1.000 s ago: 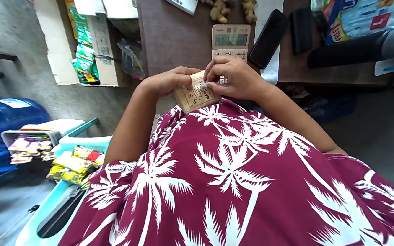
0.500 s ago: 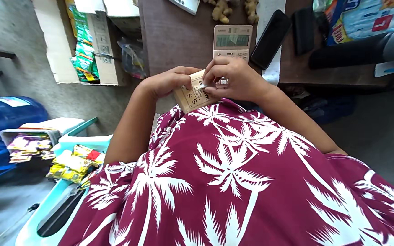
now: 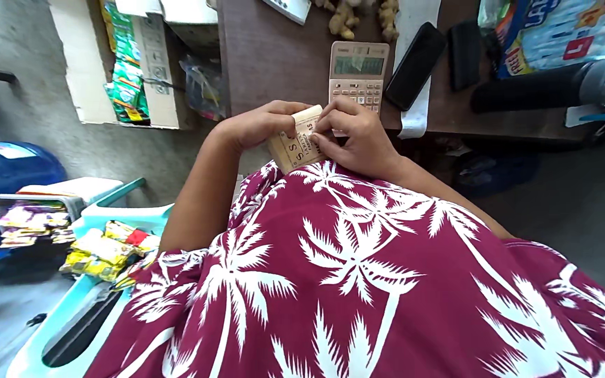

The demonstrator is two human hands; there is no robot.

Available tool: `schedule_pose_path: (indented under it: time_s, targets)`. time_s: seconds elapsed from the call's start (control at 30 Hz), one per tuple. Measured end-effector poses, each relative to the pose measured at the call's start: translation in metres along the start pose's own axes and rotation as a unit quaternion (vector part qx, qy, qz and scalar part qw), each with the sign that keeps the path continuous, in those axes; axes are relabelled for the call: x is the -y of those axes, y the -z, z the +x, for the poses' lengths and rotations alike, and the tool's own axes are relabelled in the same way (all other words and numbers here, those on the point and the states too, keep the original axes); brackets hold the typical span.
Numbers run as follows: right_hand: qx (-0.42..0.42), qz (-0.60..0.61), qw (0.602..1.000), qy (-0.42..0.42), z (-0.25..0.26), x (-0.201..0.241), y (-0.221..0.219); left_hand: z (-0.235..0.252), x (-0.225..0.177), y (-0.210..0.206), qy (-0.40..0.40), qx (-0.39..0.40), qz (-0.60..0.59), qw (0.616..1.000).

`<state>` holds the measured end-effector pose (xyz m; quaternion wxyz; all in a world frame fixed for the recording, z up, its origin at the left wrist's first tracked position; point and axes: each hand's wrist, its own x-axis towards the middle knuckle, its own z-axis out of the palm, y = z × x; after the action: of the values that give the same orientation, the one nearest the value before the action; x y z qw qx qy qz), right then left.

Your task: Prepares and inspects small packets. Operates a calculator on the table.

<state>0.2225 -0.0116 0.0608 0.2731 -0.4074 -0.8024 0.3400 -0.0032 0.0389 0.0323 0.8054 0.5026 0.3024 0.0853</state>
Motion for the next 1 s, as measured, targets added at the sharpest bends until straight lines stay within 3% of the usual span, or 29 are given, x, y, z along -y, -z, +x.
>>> schedule_pose_path:
  time_s: [1.0]
  targets:
    - [-0.08,0.131,0.983,-0.101,-0.01,0.005,-0.001,-0.005,0.003,-0.003,-0.033,-0.004,0.0,0.999]
